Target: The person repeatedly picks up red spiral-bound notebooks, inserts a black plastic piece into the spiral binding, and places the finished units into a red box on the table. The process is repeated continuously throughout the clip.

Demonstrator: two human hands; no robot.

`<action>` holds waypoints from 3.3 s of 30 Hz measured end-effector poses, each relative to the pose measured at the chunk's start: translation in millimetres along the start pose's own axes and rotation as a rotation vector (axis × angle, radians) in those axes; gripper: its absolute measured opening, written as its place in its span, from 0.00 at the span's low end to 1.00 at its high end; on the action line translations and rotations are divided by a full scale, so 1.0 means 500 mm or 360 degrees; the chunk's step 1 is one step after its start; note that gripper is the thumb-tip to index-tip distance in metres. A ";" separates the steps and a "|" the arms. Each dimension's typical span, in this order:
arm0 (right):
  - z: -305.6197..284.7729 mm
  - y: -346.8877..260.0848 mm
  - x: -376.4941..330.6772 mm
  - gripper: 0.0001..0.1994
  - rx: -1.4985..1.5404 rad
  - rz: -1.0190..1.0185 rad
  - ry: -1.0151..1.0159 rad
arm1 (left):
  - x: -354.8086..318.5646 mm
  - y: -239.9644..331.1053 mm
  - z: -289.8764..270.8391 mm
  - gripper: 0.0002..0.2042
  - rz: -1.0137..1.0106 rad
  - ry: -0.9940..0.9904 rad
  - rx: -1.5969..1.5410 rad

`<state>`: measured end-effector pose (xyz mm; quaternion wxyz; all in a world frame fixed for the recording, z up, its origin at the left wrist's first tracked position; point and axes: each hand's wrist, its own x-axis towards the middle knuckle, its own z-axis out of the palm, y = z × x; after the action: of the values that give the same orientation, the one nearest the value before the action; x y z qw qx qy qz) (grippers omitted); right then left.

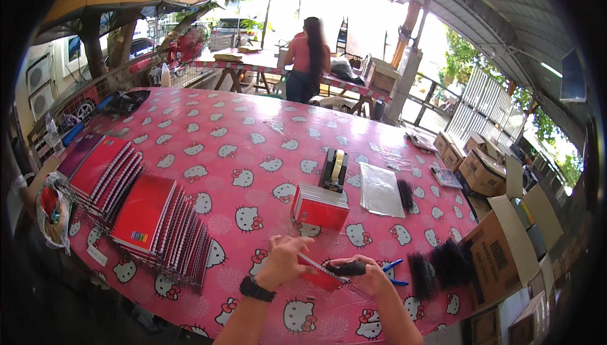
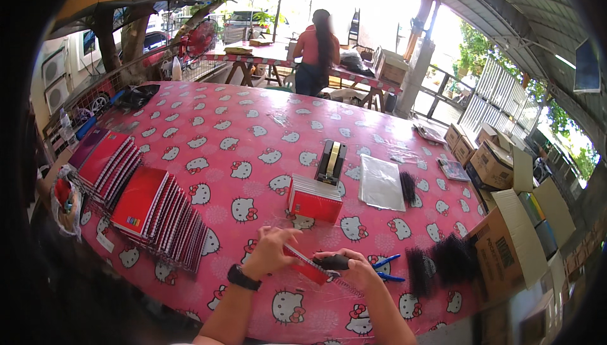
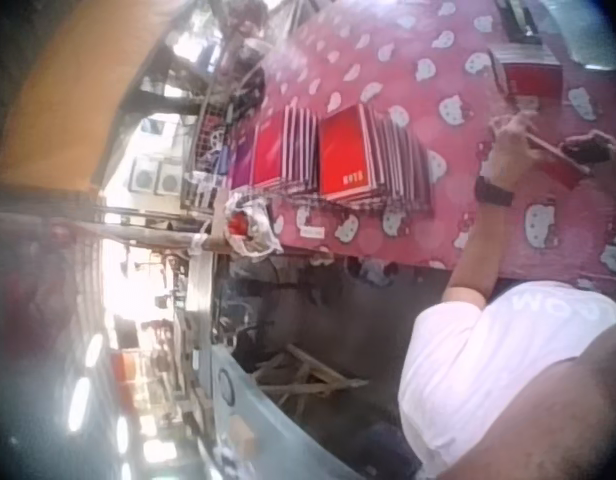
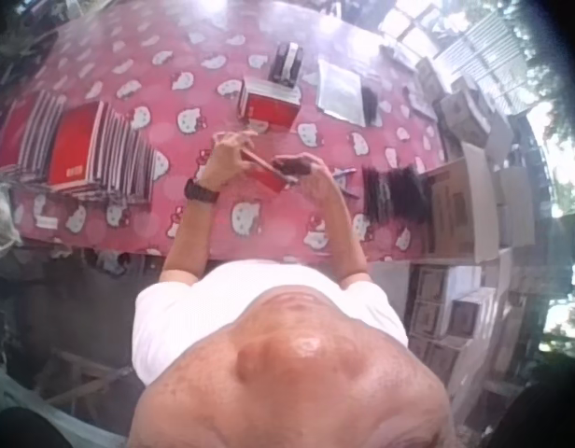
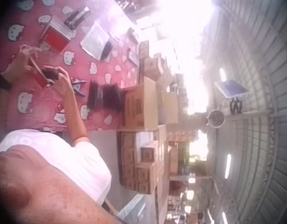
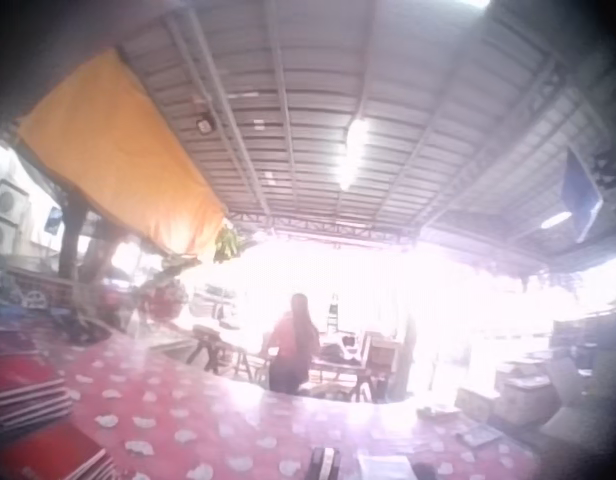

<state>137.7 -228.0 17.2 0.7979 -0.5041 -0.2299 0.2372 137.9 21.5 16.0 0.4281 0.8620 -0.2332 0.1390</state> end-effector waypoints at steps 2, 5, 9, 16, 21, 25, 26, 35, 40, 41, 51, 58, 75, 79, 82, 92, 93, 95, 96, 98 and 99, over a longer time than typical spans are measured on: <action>0.017 0.013 -0.009 0.23 0.0067 0.0040 0.0114 | 0.005 -0.035 0.000 0.28 -0.0357 -0.0077 -0.0373; 0.003 0.024 0.012 0.22 -0.0063 0.0110 0.0230 | -0.006 -0.108 0.047 0.22 -0.0299 -0.0087 -0.1072; 0.024 -0.004 0.010 0.22 -0.0076 -0.0070 0.0171 | -0.001 -0.096 0.073 0.13 -0.0422 -0.0263 -0.1441; 0.013 0.017 0.019 0.23 -0.0082 0.0010 0.0222 | -0.008 -0.099 0.075 0.09 -0.0325 -0.0208 -0.1517; -0.003 0.023 0.030 0.22 0.0015 -0.0008 0.0200 | -0.003 -0.111 0.060 0.12 -0.0334 -0.0196 -0.1475; -0.012 0.039 0.038 0.25 -0.0533 0.0073 0.0316 | 0.001 -0.102 0.033 0.16 -0.0262 -0.0131 -0.1133; -0.021 0.050 0.039 0.27 -0.0736 0.0113 0.0372 | 0.001 -0.104 0.029 0.17 -0.0239 -0.0115 -0.1066; 0.053 0.034 0.062 0.19 -0.0065 0.0125 0.0392 | -0.016 -0.120 0.016 0.14 -0.0356 -0.0155 -0.1253; 0.077 0.039 0.077 0.20 0.0012 0.0038 0.0409 | -0.019 -0.115 0.021 0.13 -0.0365 -0.0175 -0.1340; 0.093 0.038 0.081 0.20 0.0329 -0.0034 0.0392 | -0.020 -0.119 0.017 0.13 -0.0412 -0.0185 -0.1365; 0.084 -0.039 0.079 0.15 -0.1615 -0.0501 0.0593 | 0.013 -0.014 0.000 0.11 -0.0281 -0.0020 -0.1222; 0.141 -0.067 0.089 0.11 -0.1377 -0.0671 0.0419 | 0.015 0.088 -0.049 0.08 -0.0257 0.0308 -0.0823; 0.194 -0.140 0.082 0.15 -0.1586 -0.1083 0.0272 | 0.006 0.203 -0.120 0.08 0.0039 0.0490 -0.0369; 0.208 -0.132 0.072 0.07 -0.1557 -0.1070 0.0239 | 0.000 0.197 -0.114 0.09 -0.0057 0.0497 -0.0492; 0.211 -0.124 0.078 0.05 -0.1627 -0.1109 0.0227 | -0.004 0.206 -0.118 0.09 -0.0167 0.0499 -0.0503; 0.195 -0.108 0.081 0.11 -0.0512 -0.0566 0.0049 | -0.020 0.211 -0.114 0.09 0.0275 0.0701 -0.0261; 0.191 -0.101 0.083 0.11 -0.0476 -0.0568 0.0036 | -0.019 0.213 -0.111 0.09 0.0328 0.0732 -0.0214; 0.184 -0.092 0.086 0.09 -0.0409 -0.0576 0.0018 | -0.017 0.214 -0.105 0.09 0.0438 0.0793 -0.0127; 0.194 -0.092 0.086 0.09 -0.0627 -0.0706 0.0093 | -0.022 0.209 -0.104 0.09 0.0369 0.0824 -0.0196; 0.222 -0.094 0.084 0.07 -0.1071 -0.0962 0.0256 | -0.032 0.190 -0.094 0.09 0.0234 0.0879 -0.0340; 0.226 -0.091 0.087 0.07 -0.1126 -0.1033 0.0292 | -0.032 0.185 -0.090 0.09 0.0175 0.0896 -0.0369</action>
<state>110.0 -140.2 107.9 0.6273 -0.6656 -0.3705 -0.1618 74.4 13.6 97.8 0.5632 0.7211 -0.1660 0.3677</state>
